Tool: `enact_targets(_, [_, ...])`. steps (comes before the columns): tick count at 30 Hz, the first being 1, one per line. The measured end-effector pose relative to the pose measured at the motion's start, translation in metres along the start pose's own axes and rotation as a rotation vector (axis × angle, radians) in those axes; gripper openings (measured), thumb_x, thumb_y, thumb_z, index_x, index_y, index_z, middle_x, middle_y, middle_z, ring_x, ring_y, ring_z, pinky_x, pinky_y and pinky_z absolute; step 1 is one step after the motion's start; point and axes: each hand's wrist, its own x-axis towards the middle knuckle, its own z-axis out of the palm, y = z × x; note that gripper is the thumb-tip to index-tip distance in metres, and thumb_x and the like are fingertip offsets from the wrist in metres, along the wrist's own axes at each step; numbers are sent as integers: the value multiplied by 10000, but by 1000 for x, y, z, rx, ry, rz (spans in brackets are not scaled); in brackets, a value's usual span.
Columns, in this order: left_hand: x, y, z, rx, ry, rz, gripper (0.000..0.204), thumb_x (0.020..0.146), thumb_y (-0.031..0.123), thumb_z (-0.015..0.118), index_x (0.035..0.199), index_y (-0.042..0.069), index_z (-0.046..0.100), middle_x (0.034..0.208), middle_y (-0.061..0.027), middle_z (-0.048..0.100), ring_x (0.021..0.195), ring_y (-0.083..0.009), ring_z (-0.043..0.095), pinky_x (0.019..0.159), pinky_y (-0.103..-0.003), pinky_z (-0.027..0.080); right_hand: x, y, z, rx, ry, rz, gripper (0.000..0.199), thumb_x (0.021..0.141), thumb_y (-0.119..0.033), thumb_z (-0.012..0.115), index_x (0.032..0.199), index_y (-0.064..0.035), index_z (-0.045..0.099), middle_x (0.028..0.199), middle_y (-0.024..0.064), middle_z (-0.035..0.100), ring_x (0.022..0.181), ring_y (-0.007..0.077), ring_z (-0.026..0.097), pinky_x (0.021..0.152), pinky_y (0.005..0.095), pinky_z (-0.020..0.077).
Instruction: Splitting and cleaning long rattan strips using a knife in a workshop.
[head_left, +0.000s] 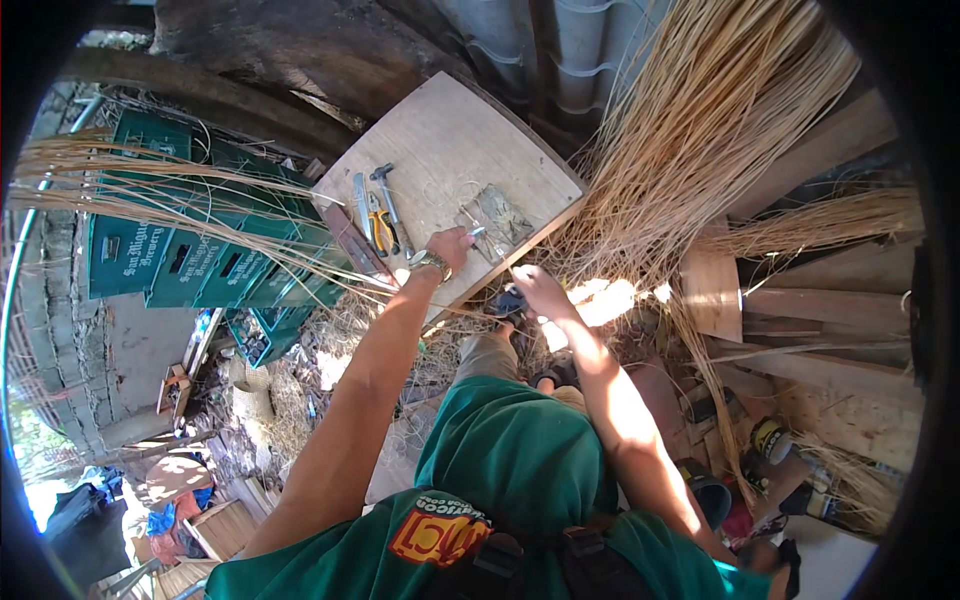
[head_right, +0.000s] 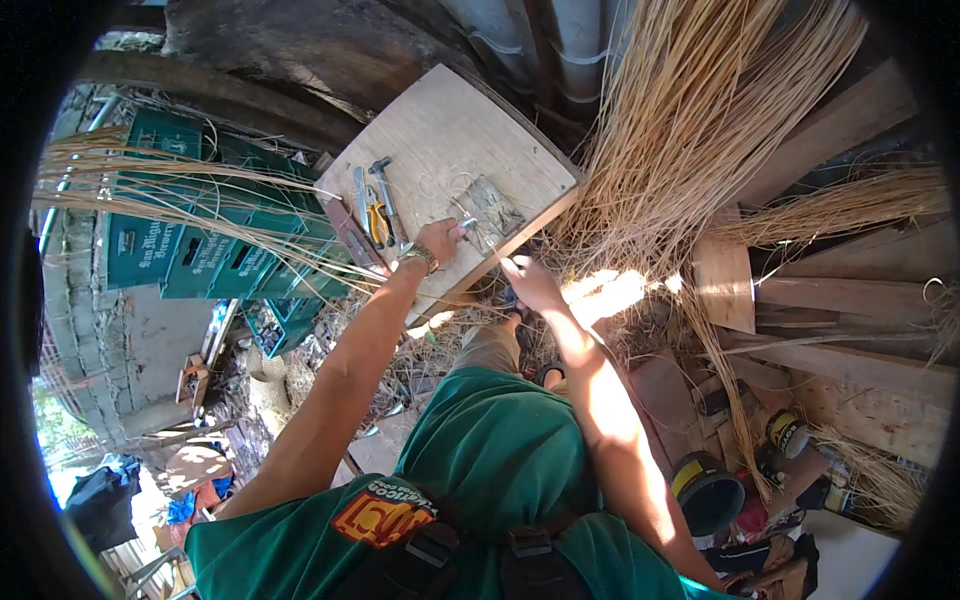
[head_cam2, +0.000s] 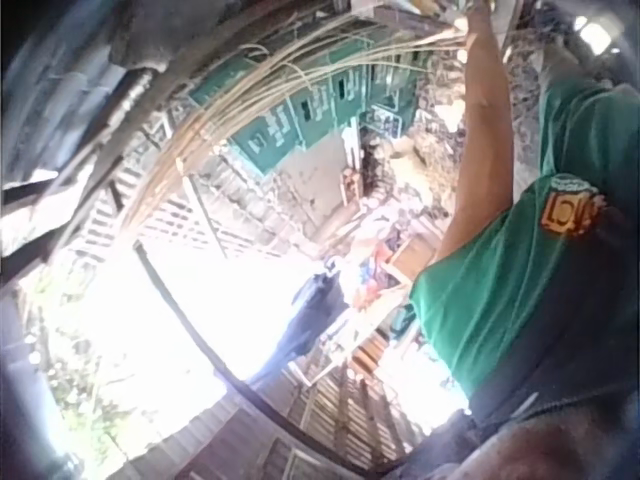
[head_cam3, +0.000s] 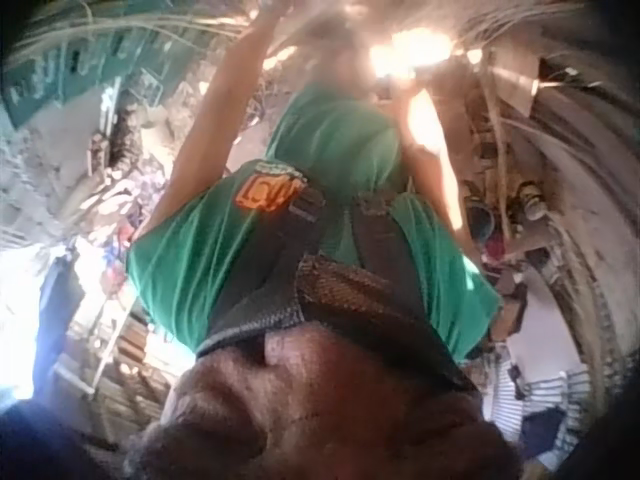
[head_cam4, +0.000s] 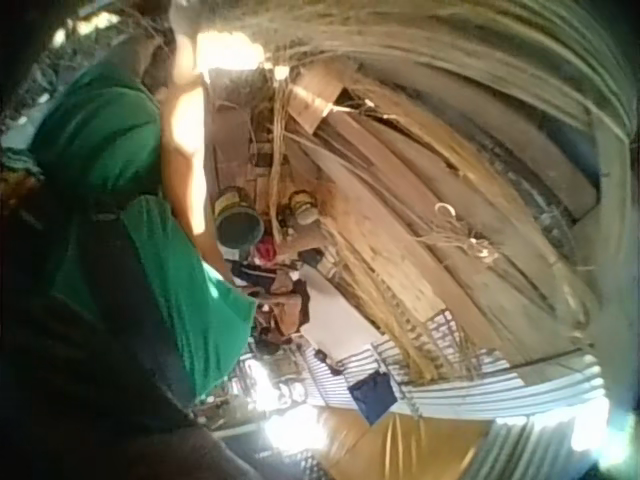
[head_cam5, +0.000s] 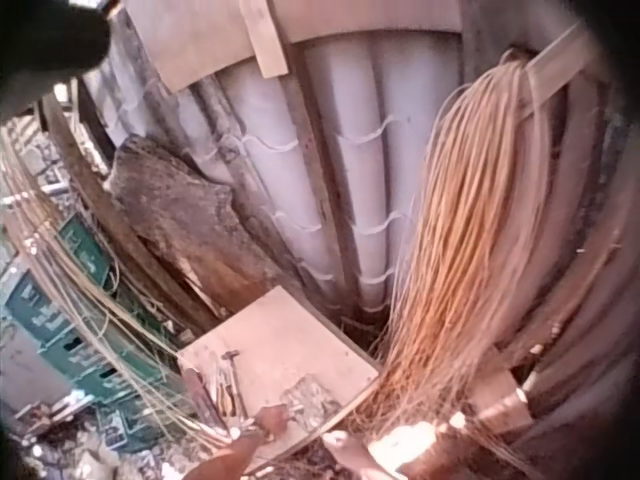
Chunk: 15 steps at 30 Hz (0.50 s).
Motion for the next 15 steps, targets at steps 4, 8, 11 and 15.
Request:
enact_targets(4, [7, 37, -7, -40, -86, 7, 232, 895, 302, 553, 874, 76, 605, 789, -197, 632, 791, -395, 607, 703, -444, 480, 54, 48, 9, -162, 153, -308, 317, 873, -293, 595, 1037, -22, 582, 794, 86, 639, 620, 169, 620, 546, 303, 495])
enact_targets(8, [2, 34, -12, -75, -76, 11, 223, 893, 300, 556, 873, 86, 615, 785, -200, 630, 781, -388, 612, 700, -444, 480, 29, 159, -13, -207, 146, -455, 176, 839, -179, 583, 959, -59, 631, 750, 91, 631, 677, 201, 630, 599, 333, 501])
enact_targets(11, [1, 10, -8, -92, -31, 29, 222, 893, 298, 558, 883, 85, 618, 792, -204, 629, 784, -390, 611, 698, -444, 479, -76, 271, -28, -986, 348, -340, 187, 838, -225, 567, 951, -89, 628, 812, 122, 635, 671, 296, 600, 617, 409, 497])
enact_targets(15, [2, 23, -10, -96, -81, 87, 231, 897, 298, 556, 904, 75, 612, 804, -206, 629, 790, -395, 607, 697, -439, 477, -315, 455, -66, -900, -12, 659, 310, 843, -250, 521, 990, -30, 683, 1020, 196, 652, 943, 359, 621, 813, 470, 484])
